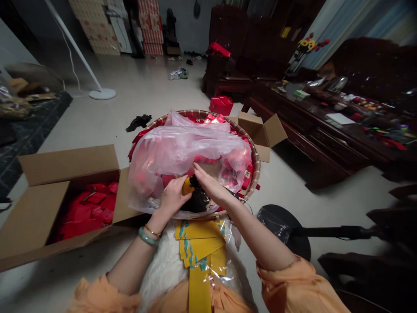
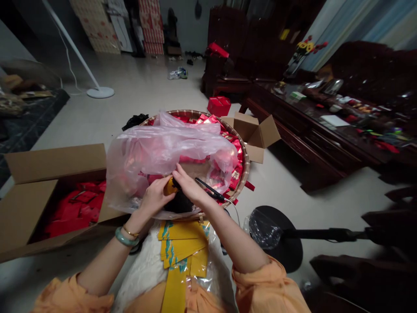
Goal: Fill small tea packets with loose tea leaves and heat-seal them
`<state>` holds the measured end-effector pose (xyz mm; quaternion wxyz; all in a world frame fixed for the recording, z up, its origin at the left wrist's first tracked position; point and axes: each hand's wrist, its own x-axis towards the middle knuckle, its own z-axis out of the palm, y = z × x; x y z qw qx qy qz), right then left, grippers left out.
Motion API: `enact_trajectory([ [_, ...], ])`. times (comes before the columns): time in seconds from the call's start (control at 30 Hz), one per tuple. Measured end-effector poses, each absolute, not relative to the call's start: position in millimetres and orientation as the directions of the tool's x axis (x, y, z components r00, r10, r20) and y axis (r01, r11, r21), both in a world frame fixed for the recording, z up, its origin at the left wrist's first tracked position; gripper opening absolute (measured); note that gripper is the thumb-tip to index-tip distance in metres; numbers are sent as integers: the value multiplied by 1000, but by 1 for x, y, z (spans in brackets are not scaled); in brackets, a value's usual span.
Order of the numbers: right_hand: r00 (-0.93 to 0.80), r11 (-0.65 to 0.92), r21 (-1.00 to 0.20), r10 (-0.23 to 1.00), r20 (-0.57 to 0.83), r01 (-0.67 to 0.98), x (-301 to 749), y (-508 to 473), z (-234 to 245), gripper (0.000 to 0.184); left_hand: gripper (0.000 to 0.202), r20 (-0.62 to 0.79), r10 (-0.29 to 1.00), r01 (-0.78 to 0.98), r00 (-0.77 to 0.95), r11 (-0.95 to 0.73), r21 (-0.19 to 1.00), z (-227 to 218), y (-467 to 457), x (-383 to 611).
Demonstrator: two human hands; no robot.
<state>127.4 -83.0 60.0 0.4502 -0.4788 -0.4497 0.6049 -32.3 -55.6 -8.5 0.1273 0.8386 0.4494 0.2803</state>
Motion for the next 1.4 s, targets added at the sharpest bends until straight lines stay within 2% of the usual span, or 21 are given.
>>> enact_trajectory([
  [0.13,-128,-253,-933,966,-226,-255,138,-79,59,56,53,377,825,674,422,-563,478,-8,-54,-35],
  [0.2,-93,-261,-931,965,-245,-255,145,-77,49,45,51,383,830,672,406,-555,491,-8,-52,-37],
  [0.23,-70,-261,-946,965,-252,-192,148,-77,42,39,51,384,833,671,398,-550,497,-9,-51,-39],
  [0.3,-60,-243,-965,967,-249,94,153,-77,25,30,51,385,837,669,388,-544,507,-10,-50,-41],
  [0.37,-145,-142,-867,961,-237,477,153,-80,8,29,53,384,839,667,385,-541,512,-11,-49,-43],
  [0.4,-201,-67,-778,949,-243,625,151,-83,0,38,54,383,840,666,385,-540,515,-12,-49,-43],
  [0.5,-269,71,-542,916,-297,838,140,-91,-15,68,55,381,842,660,383,-538,525,-12,-49,-45],
  [0.57,-245,78,-461,917,-315,884,132,-94,-19,70,55,380,844,657,379,-534,532,-12,-48,-45],
  [0.7,-244,85,-453,921,-304,888,128,-95,-26,49,55,373,846,652,380,-531,541,-12,-48,-44],
  [0.83,-265,99,-522,930,-254,847,134,-97,-32,42,54,368,846,659,385,-531,533,-13,-48,-43],
  [1.0,-259,99,-578,945,-201,810,143,-95,-29,21,54,362,847,665,390,-531,525,-14,-49,-43],
  [1.1,-179,52,-651,975,-131,757,152,-90,-16,17,54,366,845,659,390,-534,529,-14,-50,-44],
  [1.23,-65,-3,-803,996,-53,596,164,-84,8,14,53,367,843,655,393,-537,531,-12,-50,-43],
  [1.4,-30,10,-873,1000,-5,487,168,-81,29,14,53,369,842,654,395,-539,530,-11,-51,-41],
])
